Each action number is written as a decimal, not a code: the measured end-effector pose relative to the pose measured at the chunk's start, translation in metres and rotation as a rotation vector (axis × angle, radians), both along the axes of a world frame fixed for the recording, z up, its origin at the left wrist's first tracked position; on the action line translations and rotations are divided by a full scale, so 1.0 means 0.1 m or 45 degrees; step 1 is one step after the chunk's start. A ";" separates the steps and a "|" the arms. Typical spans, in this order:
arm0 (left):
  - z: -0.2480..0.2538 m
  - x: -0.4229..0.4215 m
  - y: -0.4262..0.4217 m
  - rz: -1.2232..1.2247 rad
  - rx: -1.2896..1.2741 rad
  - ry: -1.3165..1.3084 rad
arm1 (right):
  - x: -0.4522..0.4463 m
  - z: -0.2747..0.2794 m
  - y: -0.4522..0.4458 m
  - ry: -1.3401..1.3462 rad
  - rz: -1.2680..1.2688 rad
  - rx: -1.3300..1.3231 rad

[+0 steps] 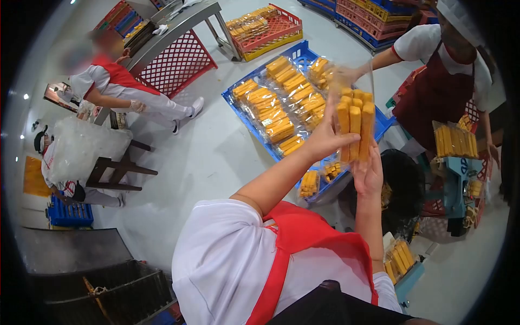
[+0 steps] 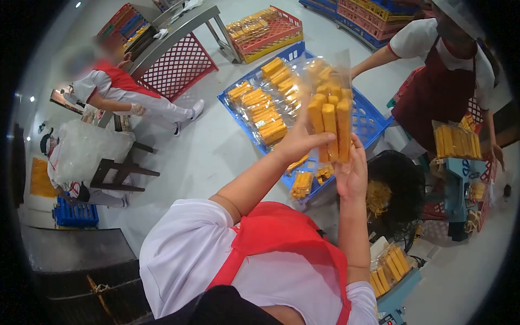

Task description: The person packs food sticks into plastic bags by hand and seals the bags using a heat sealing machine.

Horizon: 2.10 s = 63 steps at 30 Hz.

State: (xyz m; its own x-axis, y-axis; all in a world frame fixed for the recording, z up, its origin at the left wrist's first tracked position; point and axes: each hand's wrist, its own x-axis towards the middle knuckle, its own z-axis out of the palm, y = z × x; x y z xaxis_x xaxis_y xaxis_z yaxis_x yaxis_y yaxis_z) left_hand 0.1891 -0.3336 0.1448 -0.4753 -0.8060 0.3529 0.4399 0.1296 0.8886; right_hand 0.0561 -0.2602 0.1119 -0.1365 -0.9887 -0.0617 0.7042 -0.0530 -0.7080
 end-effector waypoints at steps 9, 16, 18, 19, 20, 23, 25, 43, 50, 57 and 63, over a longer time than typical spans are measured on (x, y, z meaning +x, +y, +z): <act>0.09 0.00 0.02 -0.297 0.214 0.275 | -0.08 0.14 0.13 -0.432 0.378 0.128; 0.15 -0.05 0.03 -0.497 0.121 0.290 | -0.06 0.22 0.22 -0.457 0.321 0.181; 0.18 -0.07 0.06 -0.532 0.129 0.269 | -0.10 0.15 0.24 -0.459 0.299 0.174; 0.19 -0.07 0.06 -0.564 0.134 0.243 | -0.15 0.05 0.24 -0.483 0.313 0.181; 0.19 -0.08 0.06 -0.562 0.135 0.243 | -0.17 -0.02 0.24 -0.509 0.327 0.189; 0.16 -0.11 0.05 -0.547 0.018 0.180 | -0.17 -0.09 0.25 -0.531 0.351 0.197; 0.11 -0.11 0.03 -0.547 0.037 0.163 | -0.18 -0.12 0.26 -0.535 0.395 0.158; 0.13 -0.07 -0.04 -0.822 0.252 0.268 | -0.07 -0.13 0.21 -0.510 0.365 0.172; 0.13 -0.09 -0.03 -0.928 0.093 0.115 | -0.04 -0.13 0.23 -0.594 0.451 0.184; 0.13 -0.05 -0.10 -0.896 -0.015 -0.001 | -0.05 -0.26 0.22 -0.430 0.436 0.155; 0.18 -0.03 -0.05 -0.897 0.010 -0.025 | -0.14 -0.37 0.23 -0.511 0.519 -0.022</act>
